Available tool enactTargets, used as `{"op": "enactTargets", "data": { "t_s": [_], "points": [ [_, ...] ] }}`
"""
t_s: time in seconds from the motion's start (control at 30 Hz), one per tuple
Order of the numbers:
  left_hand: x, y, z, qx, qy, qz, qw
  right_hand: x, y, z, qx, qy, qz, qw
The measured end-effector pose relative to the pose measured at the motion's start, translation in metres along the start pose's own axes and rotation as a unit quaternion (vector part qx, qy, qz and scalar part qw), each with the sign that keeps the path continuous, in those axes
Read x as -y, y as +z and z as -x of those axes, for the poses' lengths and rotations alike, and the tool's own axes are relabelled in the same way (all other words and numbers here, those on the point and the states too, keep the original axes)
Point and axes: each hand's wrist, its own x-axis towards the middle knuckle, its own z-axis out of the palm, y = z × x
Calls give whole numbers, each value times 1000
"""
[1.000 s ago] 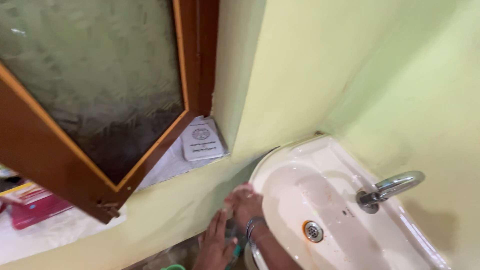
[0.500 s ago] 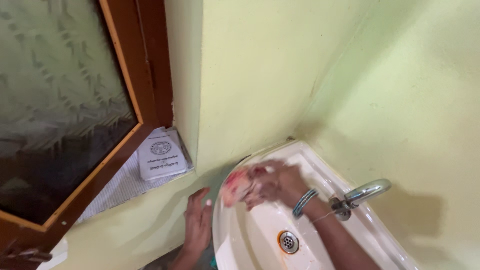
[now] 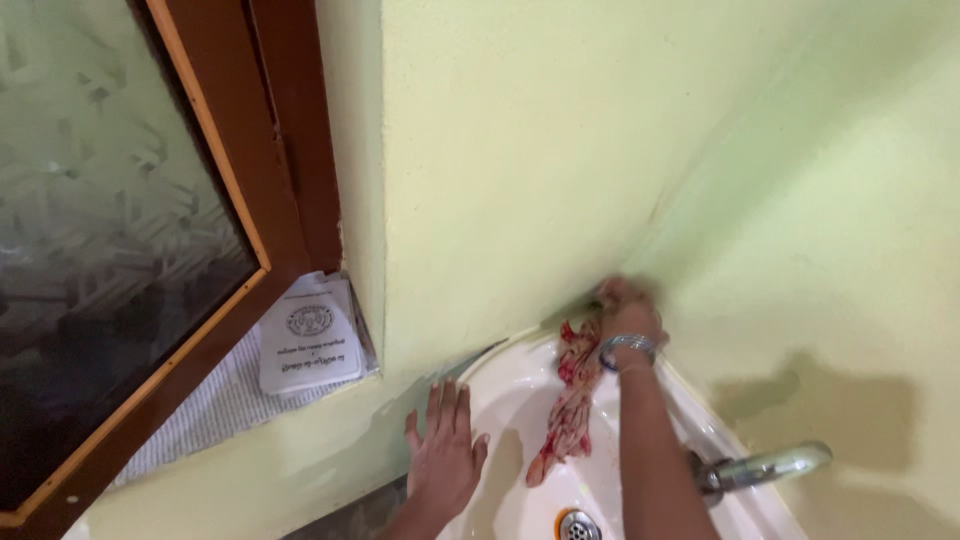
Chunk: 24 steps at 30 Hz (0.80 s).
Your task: The person wipes a white pedestal sink basin and its rim with a patterned cleaning cloth, wrings the cloth under the running faucet, and pours water from a green plastic mug over the basin while continuing to wipe the sink surfaces.
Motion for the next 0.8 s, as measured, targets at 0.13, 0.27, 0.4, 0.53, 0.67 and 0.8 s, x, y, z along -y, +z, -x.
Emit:
{"op": "enactTargets", "data": {
  "t_s": [0.13,0.27,0.4,0.53,0.67,0.8],
  "points": [
    [-3,-4,-2,59,-22,7,998,-11,59,-1,-18,-57,87,994],
    [-5,-8,-7,63,-26,5,998,4,61,-24,51,-70,175,981],
    [-3,-8,-5,34,-9,23,999,20,49,-24,109,-97,211,967],
    [-3,-5,-5,16,2,21,1000,41,41,1,106,-145,273,945],
    [-2,-1,-5,-8,13,18,1000,63,45,45,133,-162,236,949],
    [-1,1,-4,11,8,12,1000,77,53,88,72,-226,254,938]
  ]
}}
